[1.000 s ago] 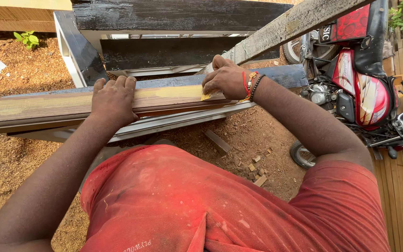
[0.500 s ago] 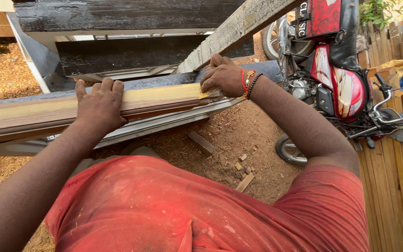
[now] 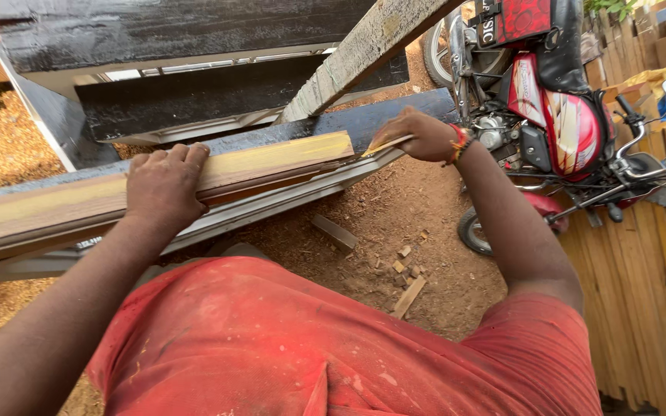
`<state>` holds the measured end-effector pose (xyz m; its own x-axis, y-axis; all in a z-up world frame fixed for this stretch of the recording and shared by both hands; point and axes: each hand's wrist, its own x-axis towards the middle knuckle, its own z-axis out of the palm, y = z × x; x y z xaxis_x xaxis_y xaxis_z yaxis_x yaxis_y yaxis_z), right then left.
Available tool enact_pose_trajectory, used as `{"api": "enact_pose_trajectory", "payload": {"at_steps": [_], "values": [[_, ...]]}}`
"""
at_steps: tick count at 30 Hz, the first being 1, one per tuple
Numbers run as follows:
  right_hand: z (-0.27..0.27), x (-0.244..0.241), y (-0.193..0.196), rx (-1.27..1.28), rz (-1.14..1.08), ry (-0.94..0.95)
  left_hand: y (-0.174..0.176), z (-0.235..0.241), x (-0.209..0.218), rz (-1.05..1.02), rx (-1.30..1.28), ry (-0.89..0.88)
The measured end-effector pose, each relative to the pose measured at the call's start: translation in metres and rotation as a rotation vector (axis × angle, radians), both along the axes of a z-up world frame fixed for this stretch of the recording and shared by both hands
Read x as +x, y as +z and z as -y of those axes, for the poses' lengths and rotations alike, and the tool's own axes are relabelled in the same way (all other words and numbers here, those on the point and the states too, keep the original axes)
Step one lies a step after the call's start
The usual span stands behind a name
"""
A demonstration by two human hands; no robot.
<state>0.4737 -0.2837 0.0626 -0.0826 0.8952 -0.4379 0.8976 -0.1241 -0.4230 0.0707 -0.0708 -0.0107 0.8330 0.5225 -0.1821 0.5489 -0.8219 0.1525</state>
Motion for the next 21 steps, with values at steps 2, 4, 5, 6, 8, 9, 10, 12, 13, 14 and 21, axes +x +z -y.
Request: {"api": "enact_pose_trajectory", "payload": {"at_steps": [2,4,5,6,8,9,10,12,13,14,21], "values": [[0.027,0.007,-0.014,0.155,-0.229,-0.175,0.004,0.000,0.003,0.046,-0.015,0.023],[0.056,0.006,-0.035,0.270,-0.455,-0.366,0.007,-0.002,0.008,0.049,-0.032,0.017],[0.069,0.002,-0.047,0.310,-0.568,-0.468,0.009,-0.004,0.011,0.029,-0.038,0.001],[0.081,-0.004,-0.060,0.350,-0.681,-0.570,0.011,-0.006,0.015,0.008,-0.043,-0.015],[0.100,-0.024,-0.090,0.491,-1.051,-0.786,0.016,-0.011,0.024,-0.104,-0.048,-0.074],[0.108,-0.036,-0.101,0.562,-1.238,-0.891,0.018,-0.012,0.030,-0.161,-0.051,-0.103],[0.113,-0.048,-0.113,0.628,-1.280,-0.992,0.020,-0.012,0.035,-0.110,-0.072,-0.130],[0.111,-0.071,-0.132,0.763,-1.357,-1.190,0.026,-0.010,0.050,-0.002,-0.111,-0.182],[0.108,-0.084,-0.138,0.787,-1.331,-1.180,0.028,-0.010,0.058,0.010,-0.098,-0.234],[0.104,-0.097,-0.143,0.810,-1.304,-1.170,0.031,-0.009,0.068,0.021,-0.085,-0.287],[0.053,-0.096,-0.098,0.706,-0.502,-1.092,0.028,0.014,0.109,-0.064,-0.156,-0.392]]}}
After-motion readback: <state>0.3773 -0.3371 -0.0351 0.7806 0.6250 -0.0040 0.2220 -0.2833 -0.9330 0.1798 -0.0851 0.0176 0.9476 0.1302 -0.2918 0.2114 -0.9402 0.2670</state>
